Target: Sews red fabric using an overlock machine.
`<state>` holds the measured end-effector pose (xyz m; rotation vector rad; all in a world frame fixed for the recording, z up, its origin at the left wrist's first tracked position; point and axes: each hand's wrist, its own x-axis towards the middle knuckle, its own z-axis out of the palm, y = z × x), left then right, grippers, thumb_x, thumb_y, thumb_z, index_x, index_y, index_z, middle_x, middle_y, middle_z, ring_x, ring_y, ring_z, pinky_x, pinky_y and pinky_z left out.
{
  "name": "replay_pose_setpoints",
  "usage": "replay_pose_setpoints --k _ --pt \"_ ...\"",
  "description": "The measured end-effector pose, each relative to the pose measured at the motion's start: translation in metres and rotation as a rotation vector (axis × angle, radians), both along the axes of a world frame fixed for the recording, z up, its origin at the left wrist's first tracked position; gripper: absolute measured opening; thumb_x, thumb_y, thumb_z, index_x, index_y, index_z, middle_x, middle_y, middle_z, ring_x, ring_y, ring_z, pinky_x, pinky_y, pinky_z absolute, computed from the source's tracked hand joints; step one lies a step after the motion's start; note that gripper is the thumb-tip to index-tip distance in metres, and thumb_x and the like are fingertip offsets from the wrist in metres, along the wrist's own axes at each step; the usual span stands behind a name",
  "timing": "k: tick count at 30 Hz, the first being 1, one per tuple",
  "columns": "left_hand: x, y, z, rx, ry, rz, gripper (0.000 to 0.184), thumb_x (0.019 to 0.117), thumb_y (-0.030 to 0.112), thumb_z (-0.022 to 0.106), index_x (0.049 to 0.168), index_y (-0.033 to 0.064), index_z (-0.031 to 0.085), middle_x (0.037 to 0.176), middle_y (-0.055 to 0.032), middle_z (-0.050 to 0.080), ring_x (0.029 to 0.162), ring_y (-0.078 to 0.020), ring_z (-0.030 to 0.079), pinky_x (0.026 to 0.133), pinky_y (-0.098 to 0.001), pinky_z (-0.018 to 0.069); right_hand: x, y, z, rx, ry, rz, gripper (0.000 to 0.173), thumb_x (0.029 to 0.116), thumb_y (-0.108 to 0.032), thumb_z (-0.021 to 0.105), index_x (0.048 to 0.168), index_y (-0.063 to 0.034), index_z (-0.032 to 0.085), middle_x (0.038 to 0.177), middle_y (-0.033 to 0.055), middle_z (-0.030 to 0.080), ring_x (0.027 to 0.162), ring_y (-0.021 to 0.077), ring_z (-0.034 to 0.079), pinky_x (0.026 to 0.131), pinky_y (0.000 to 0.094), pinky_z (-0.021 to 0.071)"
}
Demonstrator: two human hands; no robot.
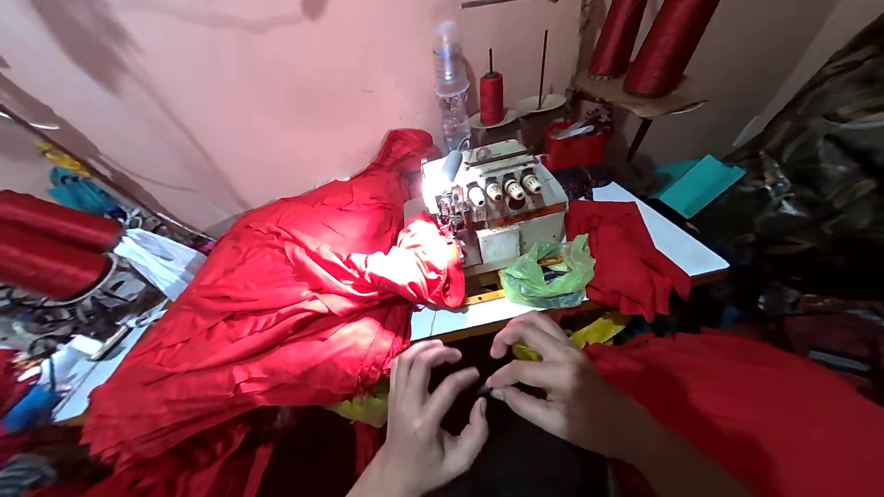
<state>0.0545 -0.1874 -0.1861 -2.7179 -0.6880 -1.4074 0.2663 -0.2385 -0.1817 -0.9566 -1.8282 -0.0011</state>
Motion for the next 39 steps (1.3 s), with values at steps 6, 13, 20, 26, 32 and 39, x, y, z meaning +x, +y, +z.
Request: replay_pose_setpoints --k 6,13,20,26,32,39 --pt "0.042 0.095 -0.003 0.375 0.611 0.192 0.034 0.0891 0.022 0.065 0.118 0.0051 0.075 0.115 -0.0143 0.075 0.112 -0.0319 0.070 0.091 -0.0518 0.0499 0.017 0.025 -0.012 0.142 0.083 -0.353 0.015 0.0932 -0.027 0.066 0.085 -0.0220 0.078 0.091 0.0019 0.064 0.101 0.0161 0.054 0.092 0.0253 0.0395" --pt "0.018 0.113 0.040 0.194 0.479 -0.061 0.024 0.0949 0.022 0.057 0.083 0.0075 0.072 0.082 -0.0121 0.068 0.078 -0.0283 0.068 0.072 -0.0417 0.0549 0.039 0.074 -0.040 0.243 0.074 -0.518 0.012 0.0982 -0.027 0.062 0.096 -0.0226 0.074 0.092 0.0032 0.061 0.099 0.0192 0.054 0.092 0.0301 0.0395" --pt "0.018 0.108 0.081 0.244 0.521 0.351 0.040 0.0931 0.047 0.054 0.077 0.0149 0.073 0.077 -0.0081 0.070 0.082 -0.0295 0.064 0.086 -0.0506 0.0339 0.022 0.162 -0.035 0.362 -0.127 -0.556 0.013 0.0948 -0.017 0.065 0.091 -0.0143 0.078 0.084 0.0066 0.069 0.084 0.0241 0.063 0.087 0.0390 0.0465" --pt "0.027 0.105 0.079 0.040 0.482 0.174 0.025 0.0936 0.027 0.061 0.081 0.0132 0.078 0.066 -0.0036 0.063 0.072 -0.0227 0.055 0.084 -0.0435 0.0306 0.007 0.163 -0.037 0.184 -0.173 -0.489 0.015 0.0923 -0.017 0.065 0.087 -0.0148 0.079 0.088 0.0069 0.071 0.089 0.0247 0.065 0.088 0.0404 0.0480" --pt "0.028 0.103 0.060 -0.099 0.465 0.028 0.023 0.0967 0.024 0.061 0.089 0.0104 0.078 0.065 -0.0036 0.060 0.068 -0.0194 0.052 0.080 -0.0383 0.0324 0.001 0.152 -0.050 -0.008 -0.220 -0.494 0.028 0.0899 -0.022 0.060 0.108 -0.0123 0.079 0.083 0.0068 0.069 0.071 0.0236 0.064 0.072 0.0409 0.0477" --pt "0.027 0.103 0.057 -0.128 0.442 0.009 0.022 0.0972 0.023 0.061 0.093 0.0098 0.079 0.064 -0.0038 0.058 0.067 -0.0189 0.048 0.079 -0.0375 0.0311 0.001 0.156 -0.051 -0.091 -0.297 -0.449 0.034 0.0832 -0.015 0.059 0.111 -0.0086 0.078 0.068 0.0065 0.064 0.055 0.0219 0.059 0.055 0.0358 0.0424"
